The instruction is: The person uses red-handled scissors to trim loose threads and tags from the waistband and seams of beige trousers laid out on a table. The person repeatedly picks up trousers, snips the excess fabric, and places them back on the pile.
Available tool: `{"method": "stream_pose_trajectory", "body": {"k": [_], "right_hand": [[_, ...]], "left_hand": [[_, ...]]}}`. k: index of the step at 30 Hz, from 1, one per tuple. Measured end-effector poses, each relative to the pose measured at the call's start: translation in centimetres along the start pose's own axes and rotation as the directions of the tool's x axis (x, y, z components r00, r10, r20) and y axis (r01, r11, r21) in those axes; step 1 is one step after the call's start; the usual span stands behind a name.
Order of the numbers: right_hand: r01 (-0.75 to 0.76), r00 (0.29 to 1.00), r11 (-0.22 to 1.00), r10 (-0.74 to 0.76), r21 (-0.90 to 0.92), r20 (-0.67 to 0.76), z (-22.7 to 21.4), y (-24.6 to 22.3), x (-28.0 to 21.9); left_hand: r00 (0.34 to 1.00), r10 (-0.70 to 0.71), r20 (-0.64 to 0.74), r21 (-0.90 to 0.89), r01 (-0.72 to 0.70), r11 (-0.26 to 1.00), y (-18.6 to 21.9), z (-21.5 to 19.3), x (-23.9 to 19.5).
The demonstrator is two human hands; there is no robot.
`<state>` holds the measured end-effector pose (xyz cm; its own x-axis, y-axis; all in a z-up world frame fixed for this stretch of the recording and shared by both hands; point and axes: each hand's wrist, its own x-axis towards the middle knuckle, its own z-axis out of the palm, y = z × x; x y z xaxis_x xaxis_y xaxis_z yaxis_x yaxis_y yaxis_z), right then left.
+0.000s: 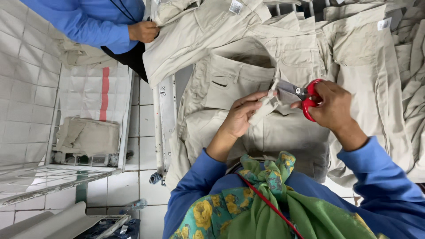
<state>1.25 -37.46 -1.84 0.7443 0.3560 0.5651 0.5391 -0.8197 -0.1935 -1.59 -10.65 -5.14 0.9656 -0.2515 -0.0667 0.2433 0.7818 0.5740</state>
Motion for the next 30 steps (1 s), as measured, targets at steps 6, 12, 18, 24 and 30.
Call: {"method": "stream_pose_trajectory", "body": {"k": [6, 12, 18, 24, 30], "right_hand": [[-0.552, 0.824, 0.266, 0.320, 0.791, 0.467, 8.2, -6.2, -1.6], [-0.554, 0.786, 0.092, 0.384, 0.827, 0.484, 10.1, -8.9, -2.4], [-0.570, 0.792, 0.288, 0.440, 0.769, 0.423, 12.9, -3.3, -7.1], [-0.524, 0.779, 0.142, 0.479, 0.840, 0.405, 7.8, -7.9, -1.7], [-0.458, 0.849, 0.357, 0.447, 0.815, 0.281, 8.2, -5.1, 1.3]], "left_hand": [[0.995, 0.001, 0.099, 0.593, -0.060, 0.803, 0.8, -7.4, -0.3], [0.907, 0.421, -0.024, 0.947, -0.115, 0.301, -3.6, -6.7, 3.5], [0.810, 0.504, 0.300, 0.939, -0.156, -0.308, -3.6, 0.1, 3.2], [0.914, 0.358, -0.189, 0.928, 0.286, -0.239, -4.5, -9.6, 6.9], [0.868, 0.431, -0.247, 0.878, 0.012, 0.479, -7.1, -8.3, 9.6]]}}
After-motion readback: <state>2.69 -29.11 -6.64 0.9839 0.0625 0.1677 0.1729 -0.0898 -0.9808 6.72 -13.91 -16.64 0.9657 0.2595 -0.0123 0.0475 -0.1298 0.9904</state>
